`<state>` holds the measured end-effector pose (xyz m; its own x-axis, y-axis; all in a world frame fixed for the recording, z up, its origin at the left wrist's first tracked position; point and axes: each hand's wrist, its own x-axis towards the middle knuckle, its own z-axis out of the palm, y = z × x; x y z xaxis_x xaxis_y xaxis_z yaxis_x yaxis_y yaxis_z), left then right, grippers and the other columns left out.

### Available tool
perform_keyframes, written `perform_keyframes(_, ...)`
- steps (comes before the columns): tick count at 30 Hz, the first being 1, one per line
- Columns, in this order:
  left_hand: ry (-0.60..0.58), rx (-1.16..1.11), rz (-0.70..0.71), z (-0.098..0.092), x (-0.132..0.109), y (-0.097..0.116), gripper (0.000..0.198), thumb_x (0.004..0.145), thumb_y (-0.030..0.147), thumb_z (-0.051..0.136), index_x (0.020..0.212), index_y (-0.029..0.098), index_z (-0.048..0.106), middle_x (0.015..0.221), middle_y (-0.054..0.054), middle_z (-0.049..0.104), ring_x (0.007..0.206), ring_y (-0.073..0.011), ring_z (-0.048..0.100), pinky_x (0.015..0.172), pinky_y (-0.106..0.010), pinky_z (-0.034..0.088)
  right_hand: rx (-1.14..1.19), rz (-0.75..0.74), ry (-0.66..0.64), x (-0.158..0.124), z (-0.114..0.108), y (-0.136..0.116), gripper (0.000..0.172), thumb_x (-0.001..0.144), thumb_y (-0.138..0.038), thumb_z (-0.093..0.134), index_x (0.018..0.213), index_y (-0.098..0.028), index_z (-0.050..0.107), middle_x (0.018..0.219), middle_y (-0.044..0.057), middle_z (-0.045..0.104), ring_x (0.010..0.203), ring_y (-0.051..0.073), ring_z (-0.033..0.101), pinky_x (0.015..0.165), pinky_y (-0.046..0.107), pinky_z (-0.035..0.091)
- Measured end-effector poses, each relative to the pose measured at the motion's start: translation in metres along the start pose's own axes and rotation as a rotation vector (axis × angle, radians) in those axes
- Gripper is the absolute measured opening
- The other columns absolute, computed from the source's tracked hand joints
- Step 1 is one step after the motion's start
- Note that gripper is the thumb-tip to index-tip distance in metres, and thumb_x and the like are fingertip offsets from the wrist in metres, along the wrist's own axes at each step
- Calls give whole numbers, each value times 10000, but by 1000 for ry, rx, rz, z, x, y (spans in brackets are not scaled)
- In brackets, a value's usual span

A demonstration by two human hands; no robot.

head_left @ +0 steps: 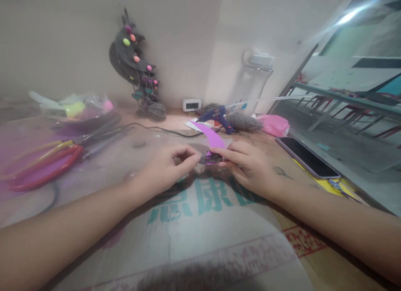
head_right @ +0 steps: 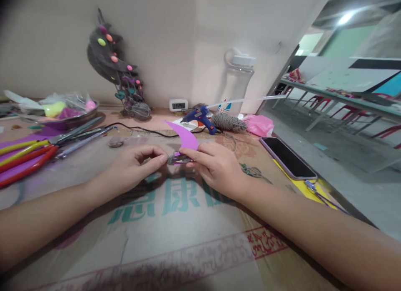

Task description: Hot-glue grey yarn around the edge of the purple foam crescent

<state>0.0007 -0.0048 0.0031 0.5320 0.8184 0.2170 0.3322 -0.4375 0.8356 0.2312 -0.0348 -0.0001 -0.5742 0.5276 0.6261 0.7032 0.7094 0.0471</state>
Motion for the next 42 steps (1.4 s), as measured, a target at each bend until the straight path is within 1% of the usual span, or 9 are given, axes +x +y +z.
perform_keyframes(4,-5,-18,-25,1,0,-1,286,888,418,513,762,177,603,708,0,670,632,-139,588,575,-236,446,23,36,-28,-2,0,-1,315,950,-249,499,1247,-190,587,953,81,687,866,205,630,733,326,496)
perform_keyframes(6,-1,-22,-26,1,0,-2,290,889,421,508,758,178,595,711,-3,670,639,-144,589,572,-239,442,39,68,-23,-3,0,-2,296,940,-263,516,1221,-192,578,1011,79,698,888,204,643,752,326,502)
perform_keyframes(8,4,-18,-20,1,0,-3,296,893,420,501,749,179,595,710,0,669,642,-142,585,575,-236,435,42,83,-12,-4,0,-3,245,928,-280,535,1146,-181,590,974,71,710,843,198,653,713,312,502)
perform_keyframes(11,9,-20,-14,0,1,-4,305,895,408,503,714,179,592,686,10,661,640,-134,580,592,-231,431,13,56,-11,-3,0,-4,178,929,-281,524,1040,-168,605,865,59,712,737,182,643,624,288,476)
perform_keyframes(15,11,-49,-37,1,1,-2,313,892,399,507,683,178,580,667,15,659,630,-131,583,601,-231,434,-37,15,14,-1,0,-5,144,930,-264,521,974,-159,609,812,58,706,705,180,632,619,284,457)
perform_keyframes(19,3,-42,-43,1,1,-3,318,897,408,502,692,178,580,671,15,660,614,-124,565,582,-227,419,-58,-8,28,0,0,-5,137,930,-265,522,955,-163,609,788,49,702,699,180,627,625,281,447)
perform_keyframes(27,15,11,-17,0,0,-3,305,901,400,498,707,180,583,675,18,657,642,-134,586,610,-237,433,-130,-4,11,0,-1,-9,150,929,-269,523,923,-161,627,789,56,710,713,190,643,628,285,446)
perform_keyframes(34,36,30,-16,0,0,0,298,895,402,498,713,182,586,683,12,665,637,-139,582,601,-240,434,-127,16,-3,-1,-1,-8,136,921,-261,531,944,-171,631,808,54,717,712,183,642,619,279,443)
perform_keyframes(42,16,24,-28,0,0,1,306,893,398,495,691,185,581,666,12,661,632,-137,577,597,-237,429,-123,11,-10,-2,0,-7,163,933,-276,523,934,-165,642,784,54,700,696,180,629,609,281,430)
